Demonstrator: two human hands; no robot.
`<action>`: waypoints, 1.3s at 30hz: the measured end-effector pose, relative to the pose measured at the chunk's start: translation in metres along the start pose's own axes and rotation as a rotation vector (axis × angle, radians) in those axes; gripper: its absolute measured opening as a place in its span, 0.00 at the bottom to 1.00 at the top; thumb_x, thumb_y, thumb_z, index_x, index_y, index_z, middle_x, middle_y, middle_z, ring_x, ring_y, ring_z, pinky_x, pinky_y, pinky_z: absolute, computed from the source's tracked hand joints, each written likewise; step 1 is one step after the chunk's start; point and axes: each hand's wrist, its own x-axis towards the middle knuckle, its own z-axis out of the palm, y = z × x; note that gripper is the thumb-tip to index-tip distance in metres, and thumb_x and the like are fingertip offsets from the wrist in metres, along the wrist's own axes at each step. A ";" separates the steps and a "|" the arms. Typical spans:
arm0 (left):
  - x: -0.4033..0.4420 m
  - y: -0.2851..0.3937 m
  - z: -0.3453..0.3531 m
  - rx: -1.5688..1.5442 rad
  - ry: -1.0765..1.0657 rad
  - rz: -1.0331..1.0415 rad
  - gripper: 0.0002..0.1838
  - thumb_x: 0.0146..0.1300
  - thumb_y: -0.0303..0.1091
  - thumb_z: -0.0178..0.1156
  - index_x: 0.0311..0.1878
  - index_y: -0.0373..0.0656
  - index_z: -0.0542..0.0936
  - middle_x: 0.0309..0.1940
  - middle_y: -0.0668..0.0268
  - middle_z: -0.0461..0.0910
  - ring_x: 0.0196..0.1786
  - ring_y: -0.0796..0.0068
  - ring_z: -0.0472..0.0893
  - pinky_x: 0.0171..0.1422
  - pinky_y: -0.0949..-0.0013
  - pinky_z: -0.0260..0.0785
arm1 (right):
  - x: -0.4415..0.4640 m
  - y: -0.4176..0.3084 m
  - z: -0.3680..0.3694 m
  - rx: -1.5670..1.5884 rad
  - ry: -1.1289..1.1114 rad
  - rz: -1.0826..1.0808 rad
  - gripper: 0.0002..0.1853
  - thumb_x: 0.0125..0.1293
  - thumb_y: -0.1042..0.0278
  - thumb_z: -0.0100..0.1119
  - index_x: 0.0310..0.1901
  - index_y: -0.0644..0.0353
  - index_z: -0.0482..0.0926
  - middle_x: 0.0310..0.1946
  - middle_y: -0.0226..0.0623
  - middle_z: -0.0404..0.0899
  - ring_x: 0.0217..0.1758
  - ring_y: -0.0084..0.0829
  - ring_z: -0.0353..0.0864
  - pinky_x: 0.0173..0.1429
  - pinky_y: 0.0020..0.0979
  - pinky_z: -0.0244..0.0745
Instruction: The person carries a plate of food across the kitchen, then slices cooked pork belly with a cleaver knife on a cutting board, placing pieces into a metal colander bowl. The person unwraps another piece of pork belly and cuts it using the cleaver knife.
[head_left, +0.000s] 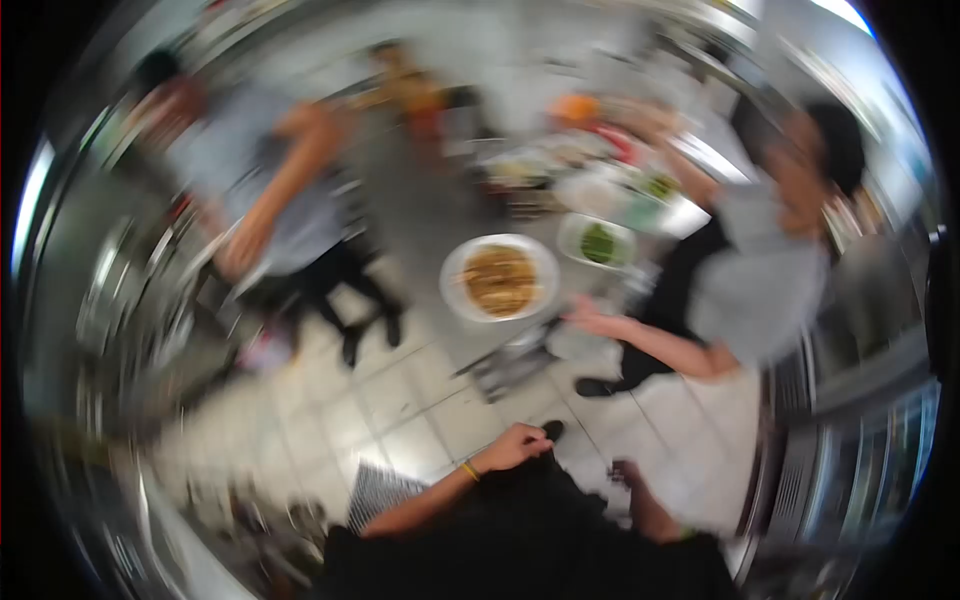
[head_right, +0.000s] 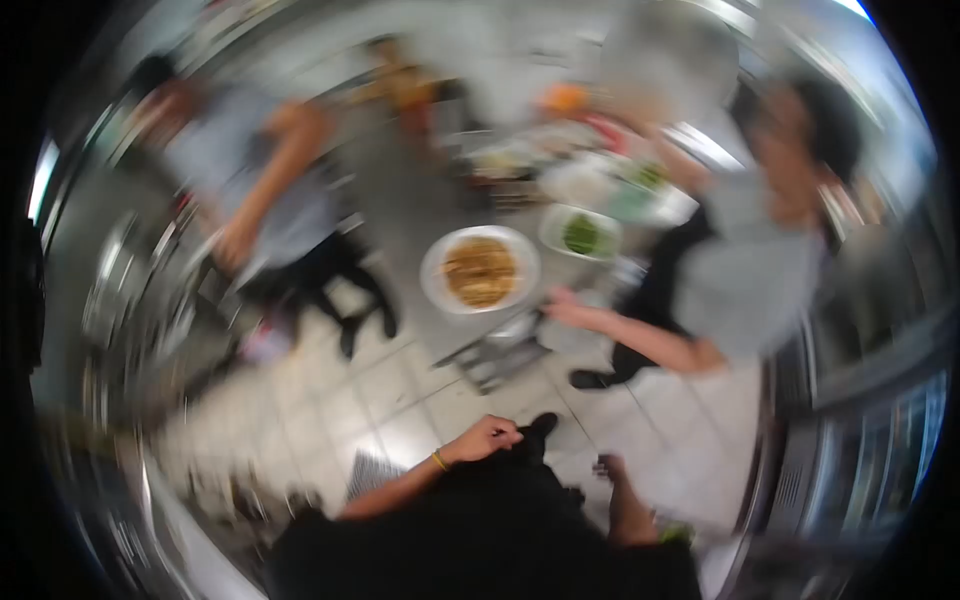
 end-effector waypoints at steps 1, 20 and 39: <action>0.030 0.013 0.014 0.026 -0.215 -0.015 0.17 0.69 0.36 0.58 0.26 0.35 0.74 0.19 0.67 0.70 0.25 0.80 0.68 0.33 0.68 0.62 | 0.013 0.019 -0.030 0.090 0.039 0.010 0.16 0.68 0.61 0.53 0.54 0.56 0.74 0.44 0.43 0.84 0.39 0.40 0.85 0.37 0.44 0.80; 0.416 0.077 0.384 0.020 -0.792 -0.198 0.06 0.69 0.29 0.57 0.43 0.37 0.79 0.32 0.69 0.79 0.36 0.81 0.77 0.45 0.75 0.70 | -0.088 0.000 -0.325 1.332 0.639 -0.065 0.15 0.70 0.65 0.51 0.54 0.60 0.73 0.39 0.48 0.83 0.35 0.39 0.82 0.35 0.34 0.77; 0.678 0.499 0.466 0.325 -0.138 1.803 0.17 0.60 0.19 0.57 0.53 0.36 0.74 0.47 0.62 0.76 0.46 0.74 0.78 0.54 0.72 0.70 | -0.611 -0.569 -0.646 -0.952 0.775 -2.474 0.18 0.64 0.71 0.52 0.51 0.74 0.74 0.44 0.50 0.78 0.47 0.37 0.78 0.55 0.38 0.73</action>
